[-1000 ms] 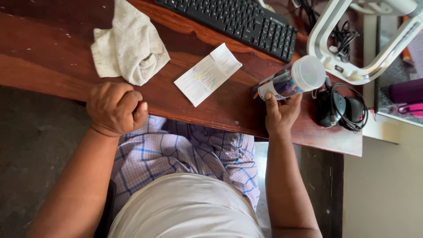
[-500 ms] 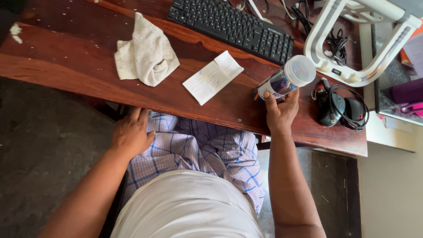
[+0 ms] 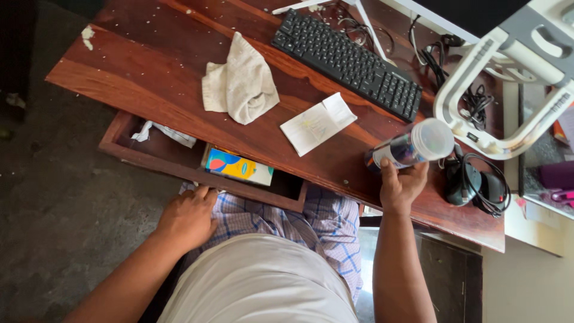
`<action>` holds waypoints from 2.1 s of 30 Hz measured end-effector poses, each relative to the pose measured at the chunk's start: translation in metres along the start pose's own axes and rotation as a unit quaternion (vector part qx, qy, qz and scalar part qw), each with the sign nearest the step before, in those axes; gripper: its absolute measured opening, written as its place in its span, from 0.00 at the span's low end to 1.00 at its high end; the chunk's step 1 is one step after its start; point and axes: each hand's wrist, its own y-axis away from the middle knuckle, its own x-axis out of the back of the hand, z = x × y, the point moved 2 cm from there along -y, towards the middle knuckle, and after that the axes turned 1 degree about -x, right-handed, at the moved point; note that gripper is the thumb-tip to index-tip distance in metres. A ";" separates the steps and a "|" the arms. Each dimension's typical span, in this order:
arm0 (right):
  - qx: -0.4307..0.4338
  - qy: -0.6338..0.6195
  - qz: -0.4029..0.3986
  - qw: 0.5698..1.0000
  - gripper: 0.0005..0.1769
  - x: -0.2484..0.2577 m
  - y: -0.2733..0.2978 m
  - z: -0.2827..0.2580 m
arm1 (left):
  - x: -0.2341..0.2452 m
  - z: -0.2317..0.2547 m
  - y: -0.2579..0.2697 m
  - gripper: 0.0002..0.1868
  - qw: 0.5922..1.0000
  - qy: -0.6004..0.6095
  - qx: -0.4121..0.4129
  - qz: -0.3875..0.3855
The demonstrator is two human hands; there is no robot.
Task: The person writes on a small piece of paper with multiple colored markers, then wipes the desk surface and a book with a cloth. The person also stacks books and places the paper into a drawer.
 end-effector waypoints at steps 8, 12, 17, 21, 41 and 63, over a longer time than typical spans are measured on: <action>0.020 -0.107 -0.256 0.960 0.39 -0.094 0.028 -0.099 | -0.005 -0.001 -0.001 0.29 0.999 0.042 -0.013 0.026; 0.154 0.056 -0.360 0.919 0.40 -0.190 0.027 -0.141 | -0.011 -0.007 0.002 0.25 0.989 0.099 -0.037 0.103; 0.213 0.104 -0.373 0.897 0.43 -0.300 0.043 -0.151 | -0.007 -0.012 0.006 0.30 0.979 0.136 -0.066 0.136; 0.269 0.242 -0.389 0.847 0.41 -0.336 0.061 -0.140 | -0.006 -0.018 0.009 0.29 0.979 0.156 -0.069 0.115; 0.289 0.265 -0.391 0.833 0.23 -0.291 0.069 -0.145 | -0.012 -0.028 0.002 0.18 0.986 0.137 -0.074 0.056; 0.099 0.284 -0.566 0.768 0.35 -0.266 0.073 -0.110 | -0.006 -0.019 -0.001 0.17 0.985 0.153 -0.060 0.055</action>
